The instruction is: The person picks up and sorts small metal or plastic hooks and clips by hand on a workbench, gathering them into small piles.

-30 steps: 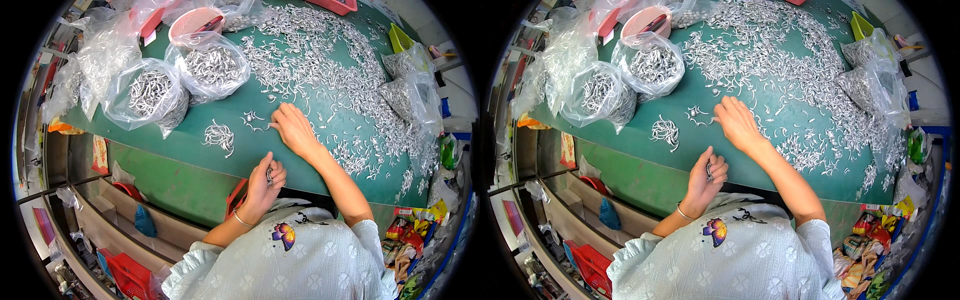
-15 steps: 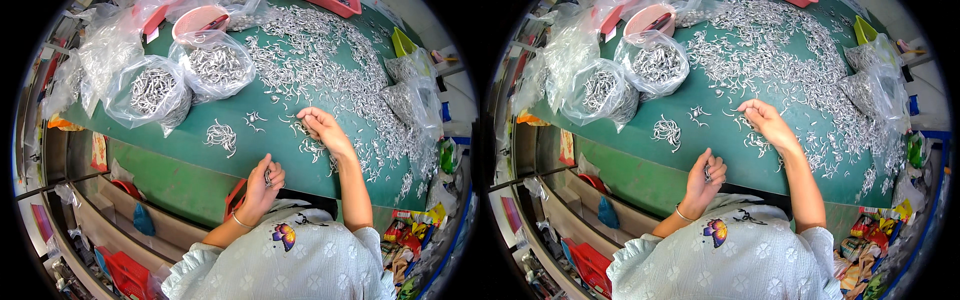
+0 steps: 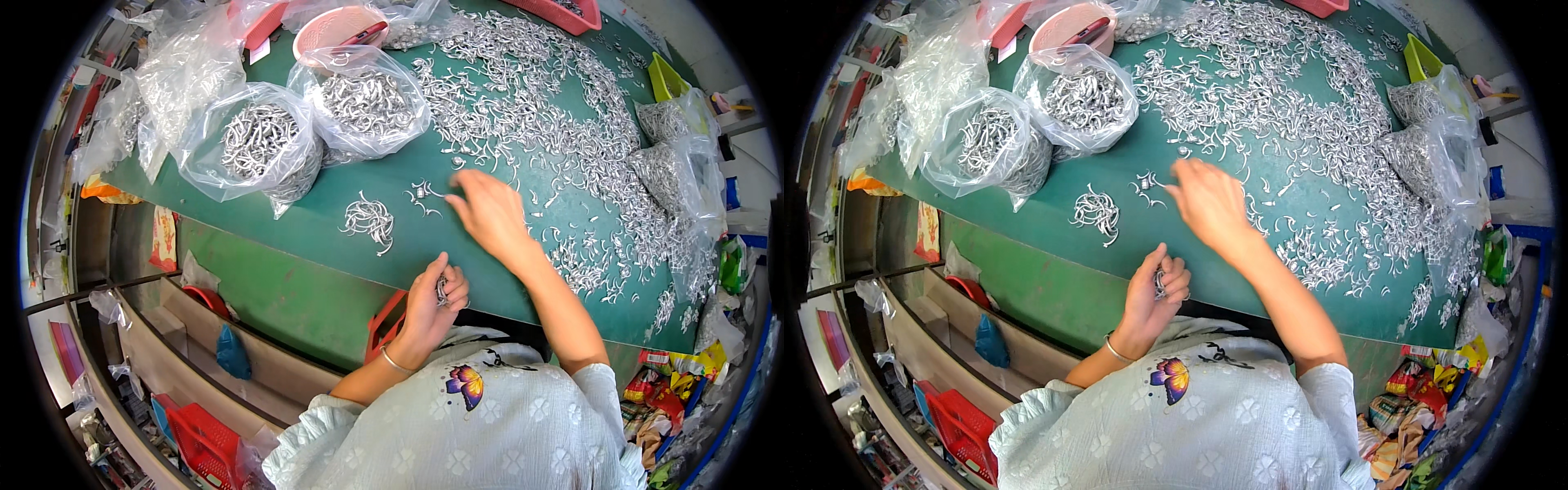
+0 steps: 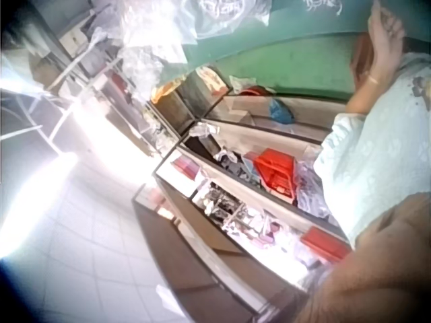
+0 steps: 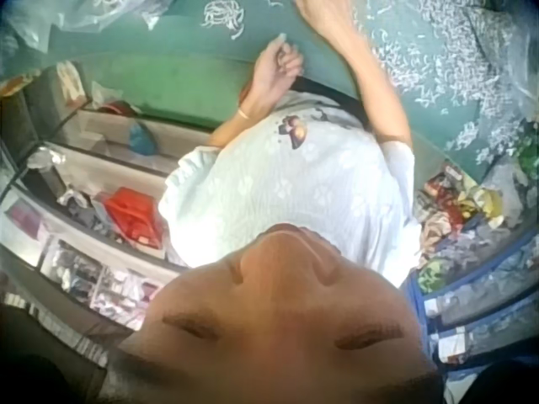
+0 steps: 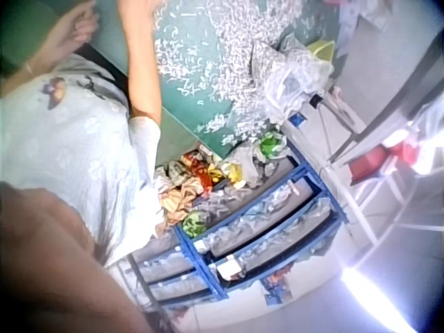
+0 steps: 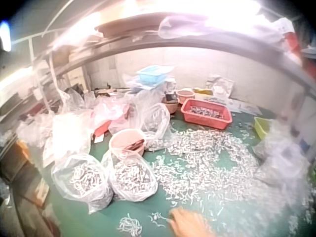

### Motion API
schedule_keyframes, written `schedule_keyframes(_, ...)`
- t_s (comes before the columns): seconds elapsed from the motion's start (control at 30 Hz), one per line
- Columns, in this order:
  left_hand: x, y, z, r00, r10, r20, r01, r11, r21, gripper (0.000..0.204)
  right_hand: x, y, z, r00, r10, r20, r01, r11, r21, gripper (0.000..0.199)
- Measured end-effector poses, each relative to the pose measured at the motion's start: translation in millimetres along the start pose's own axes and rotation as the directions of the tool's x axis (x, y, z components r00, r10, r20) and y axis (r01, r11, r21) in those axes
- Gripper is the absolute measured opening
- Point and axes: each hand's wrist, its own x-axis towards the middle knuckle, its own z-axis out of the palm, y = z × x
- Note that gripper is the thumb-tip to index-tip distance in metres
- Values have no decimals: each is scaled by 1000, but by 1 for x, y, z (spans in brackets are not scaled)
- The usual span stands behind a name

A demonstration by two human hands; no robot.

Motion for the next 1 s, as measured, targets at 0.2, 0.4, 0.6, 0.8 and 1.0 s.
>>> schedule_keyframes(0.2, -3, 3, -2, 999, 31, 24, -31, 999, -19, 34, 6, 16, 7, 949, 46, 312, -159, 924, 348, 14)
schedule_keyframes(0.4, -2, 5, -7, 999, 28, 24, -28, 999, -33, 33, -4, 10, -31, 807, 80, 585, -519, -377, 767, 21)
schedule_keyframes(0.6, -5, 9, -3, 997, 67, -30, -68, 996, -55, 34, -15, 37, -11, 809, -122, 575, -532, -567, 629, 24)
schedule_keyframes(0.8, -4, 25, -11, 958, 282, -56, -285, 956, -71, 33, -34, 4, -22, 701, 159, 695, -611, -369, 700, 21)
schedule_keyframes(1.0, 6, 99, -17, 545, 838, 19, -798, 511, 319, 37, -56, 6, -23, 750, 101, 653, -571, -399, 718, 21)
